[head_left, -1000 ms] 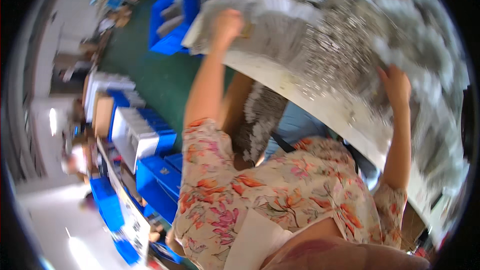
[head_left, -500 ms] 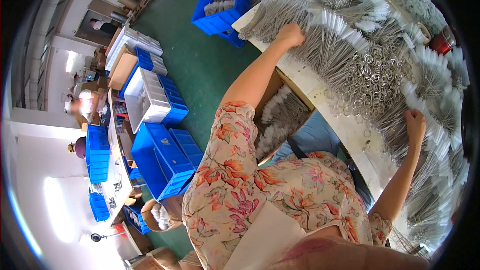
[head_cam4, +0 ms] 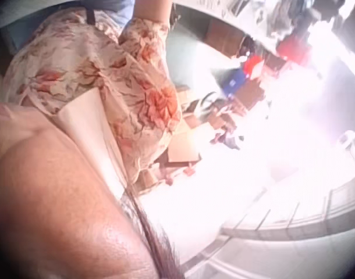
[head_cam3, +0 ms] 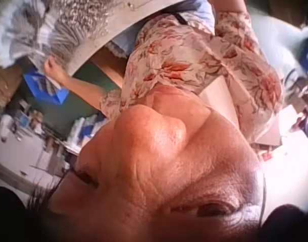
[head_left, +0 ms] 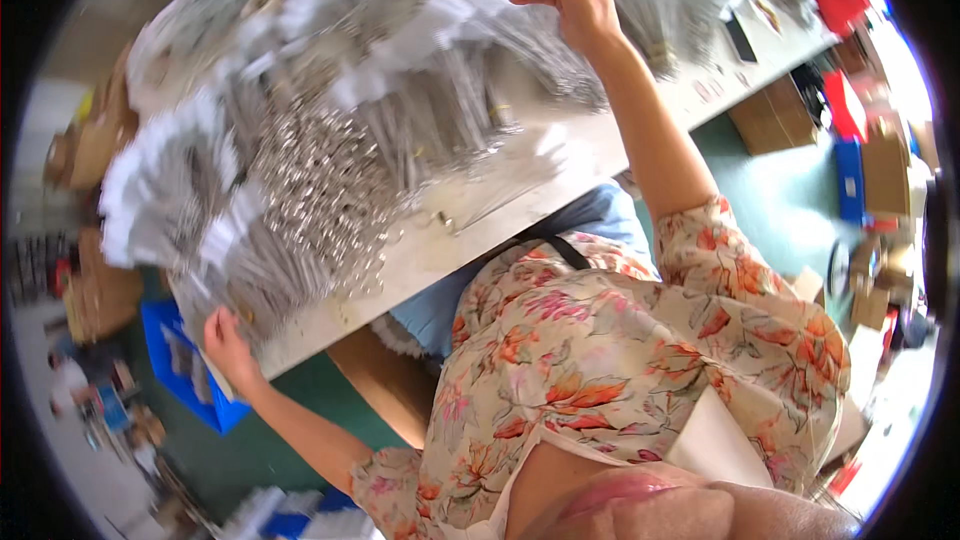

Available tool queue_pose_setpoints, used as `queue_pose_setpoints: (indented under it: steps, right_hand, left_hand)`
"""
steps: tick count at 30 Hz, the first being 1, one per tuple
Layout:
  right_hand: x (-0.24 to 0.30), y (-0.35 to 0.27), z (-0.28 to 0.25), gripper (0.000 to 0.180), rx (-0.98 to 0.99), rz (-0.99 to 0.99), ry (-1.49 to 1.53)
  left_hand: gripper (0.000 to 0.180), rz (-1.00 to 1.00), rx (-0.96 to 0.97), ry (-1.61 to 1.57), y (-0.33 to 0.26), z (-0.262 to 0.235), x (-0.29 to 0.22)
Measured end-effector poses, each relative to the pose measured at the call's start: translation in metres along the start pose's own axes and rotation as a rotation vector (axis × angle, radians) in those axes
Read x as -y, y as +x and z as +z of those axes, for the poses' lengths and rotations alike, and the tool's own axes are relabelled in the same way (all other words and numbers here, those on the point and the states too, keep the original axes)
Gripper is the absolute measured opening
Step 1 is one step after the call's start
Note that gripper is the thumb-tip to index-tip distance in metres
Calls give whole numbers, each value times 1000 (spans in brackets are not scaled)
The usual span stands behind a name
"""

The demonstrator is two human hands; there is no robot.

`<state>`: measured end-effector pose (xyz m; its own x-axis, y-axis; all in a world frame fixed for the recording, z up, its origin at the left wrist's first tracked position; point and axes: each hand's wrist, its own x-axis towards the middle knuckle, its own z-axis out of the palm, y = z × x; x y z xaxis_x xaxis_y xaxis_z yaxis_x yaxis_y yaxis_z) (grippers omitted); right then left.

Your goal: The person is manually assembling small white bottle brushes by attaching them to metal rings.

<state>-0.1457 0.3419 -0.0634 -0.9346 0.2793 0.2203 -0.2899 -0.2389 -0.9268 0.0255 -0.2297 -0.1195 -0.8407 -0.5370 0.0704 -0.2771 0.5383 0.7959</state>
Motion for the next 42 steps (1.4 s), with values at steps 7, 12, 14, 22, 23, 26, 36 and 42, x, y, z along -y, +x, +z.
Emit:
queue_pose_setpoints:
  steps: [7,12,14,22,23,26,36,42]
  right_hand:
    - [3,-9,-39,23,151,-93,-1122]
    - [-24,-2,-34,23,257,-76,-1367]
    - [-14,-3,-27,22,274,-56,-1392]
    - [32,0,-40,19,283,-230,-1456]
    - [33,3,-45,19,263,-227,-1467]
    - [29,30,-82,13,218,-813,-1328]
    - [87,53,-280,30,-589,-134,-1681]
    - [61,57,-292,30,-437,46,-1667]
  left_hand:
    - [25,180,87,-532,-61,71,-115]
    - [24,-45,518,-931,-101,141,-158]
    - [24,-80,587,-984,-118,163,-168]
    - [27,-153,878,-1091,-133,209,-180]
    - [27,-146,899,-1093,-133,211,-183]
    - [28,-159,915,-1061,-134,212,-187]
    - [28,-197,809,-1131,-130,212,-164]
    - [31,-268,851,-1170,-136,212,-165]
